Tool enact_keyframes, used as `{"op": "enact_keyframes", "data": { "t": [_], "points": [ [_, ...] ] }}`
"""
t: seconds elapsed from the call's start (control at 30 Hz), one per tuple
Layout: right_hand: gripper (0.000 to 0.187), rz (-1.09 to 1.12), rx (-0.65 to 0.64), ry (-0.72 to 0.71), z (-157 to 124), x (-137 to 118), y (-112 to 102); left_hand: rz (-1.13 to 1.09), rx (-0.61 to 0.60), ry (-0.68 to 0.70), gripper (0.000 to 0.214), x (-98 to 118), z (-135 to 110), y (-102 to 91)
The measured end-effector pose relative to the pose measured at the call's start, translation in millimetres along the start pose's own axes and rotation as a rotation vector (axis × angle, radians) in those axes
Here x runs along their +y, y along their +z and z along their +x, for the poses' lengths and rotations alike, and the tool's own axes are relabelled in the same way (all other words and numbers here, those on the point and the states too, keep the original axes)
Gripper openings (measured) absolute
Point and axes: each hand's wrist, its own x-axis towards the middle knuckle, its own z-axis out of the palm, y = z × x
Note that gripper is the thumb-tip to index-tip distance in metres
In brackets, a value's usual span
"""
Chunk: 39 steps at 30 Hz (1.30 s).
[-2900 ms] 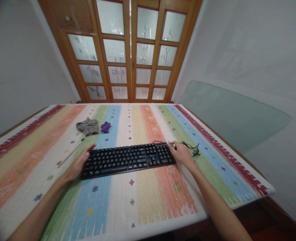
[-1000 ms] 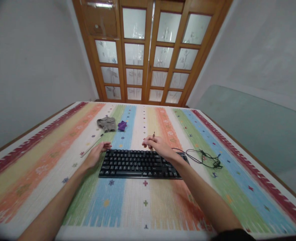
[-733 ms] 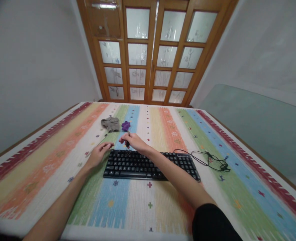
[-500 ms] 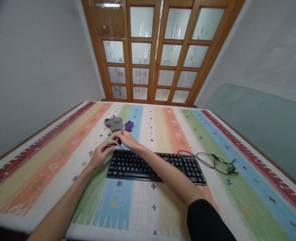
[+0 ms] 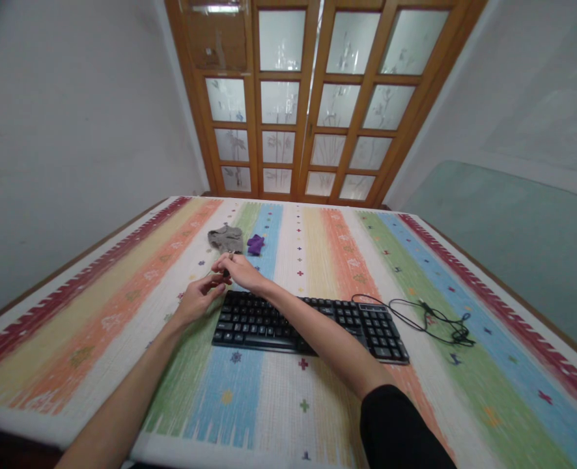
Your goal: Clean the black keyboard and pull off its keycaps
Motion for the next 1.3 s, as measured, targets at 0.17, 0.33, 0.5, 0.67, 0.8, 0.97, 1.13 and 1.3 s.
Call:
{"op": "enact_keyframes", "data": {
  "t": [0.17,0.33,0.5,0.67,0.8,0.97,1.13,1.3],
  "points": [
    [0.019,-0.338,0.054,-0.19,-3,-4,-4,0.056,0.016,0.035,0.03,2,1,-4.3],
    [0.028,-0.544,-0.041,-0.262,-10,-1,-16,0.119,0.054,0.007,0.032,3,0,-2.4],
    [0.038,-0.596,-0.115,-0.246,-22,0,-23,0.153,0.069,-0.005,0.036,1,-1,2.9],
    [0.042,-0.66,-0.105,-0.245,-29,-1,-26,0.111,0.017,-0.013,0.042,0,-1,3.7],
    [0.046,-0.669,-0.104,-0.243,-31,0,-27,0.067,0.02,-0.039,0.048,-5,1,1.0],
    [0.051,-0.629,-0.114,-0.229,-33,5,-28,0.075,-0.002,-0.062,0.044,-11,3,-1.5],
    [0.052,-0.536,-0.022,-0.193,-35,16,-28,0.056,-0.045,-0.081,0.04,-8,2,-0.9],
    [0.05,-0.47,0.056,-0.153,-39,24,-22,0.058,-0.069,-0.094,0.04,-4,2,0.0]
  ]
}}
